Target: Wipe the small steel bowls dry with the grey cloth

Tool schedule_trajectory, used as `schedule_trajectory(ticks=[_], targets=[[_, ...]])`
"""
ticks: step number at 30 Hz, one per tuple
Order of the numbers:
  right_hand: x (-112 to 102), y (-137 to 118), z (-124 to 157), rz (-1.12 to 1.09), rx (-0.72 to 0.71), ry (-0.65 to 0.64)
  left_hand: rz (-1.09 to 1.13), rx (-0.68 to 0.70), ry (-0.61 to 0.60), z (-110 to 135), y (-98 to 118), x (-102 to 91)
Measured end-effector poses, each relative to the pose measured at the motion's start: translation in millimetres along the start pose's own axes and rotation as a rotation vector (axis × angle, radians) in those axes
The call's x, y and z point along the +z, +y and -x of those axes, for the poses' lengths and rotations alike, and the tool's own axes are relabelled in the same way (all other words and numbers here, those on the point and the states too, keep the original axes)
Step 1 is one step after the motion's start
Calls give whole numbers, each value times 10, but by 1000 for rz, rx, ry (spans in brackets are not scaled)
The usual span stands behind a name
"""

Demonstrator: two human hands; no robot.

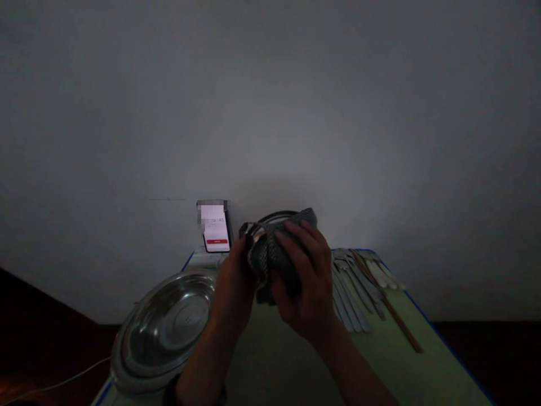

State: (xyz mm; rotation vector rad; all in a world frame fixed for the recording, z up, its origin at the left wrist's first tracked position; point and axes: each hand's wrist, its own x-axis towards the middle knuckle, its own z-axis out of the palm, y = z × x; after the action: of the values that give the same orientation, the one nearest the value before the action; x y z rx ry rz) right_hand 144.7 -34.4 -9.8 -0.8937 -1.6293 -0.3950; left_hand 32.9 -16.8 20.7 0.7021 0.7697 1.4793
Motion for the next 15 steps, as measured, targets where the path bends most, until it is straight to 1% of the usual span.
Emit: schedule_trajectory(ticks=[3,5,7,10,12,14,15], targets=[[-59,-18,-39,-25,-39,-113,-200,106,42,30,64,6],[-81,-16,-64,-40,-41,-132,-308,134,62,37,89,0],[-88,6,-80,-74,-28,-123,-304,136,101,24,84,-20],[-81,61,-82,-137,32,-64,-205,177,176,-14,39,-48],[-72,86,-68,-161,95,-17,-162,172,175,-22,10,-41],[-65,83,-52,-153,132,9,-189,129,150,-3,1,-11],[-65,69,-46,-136,128,11,-224,114,145,15,5,9]])
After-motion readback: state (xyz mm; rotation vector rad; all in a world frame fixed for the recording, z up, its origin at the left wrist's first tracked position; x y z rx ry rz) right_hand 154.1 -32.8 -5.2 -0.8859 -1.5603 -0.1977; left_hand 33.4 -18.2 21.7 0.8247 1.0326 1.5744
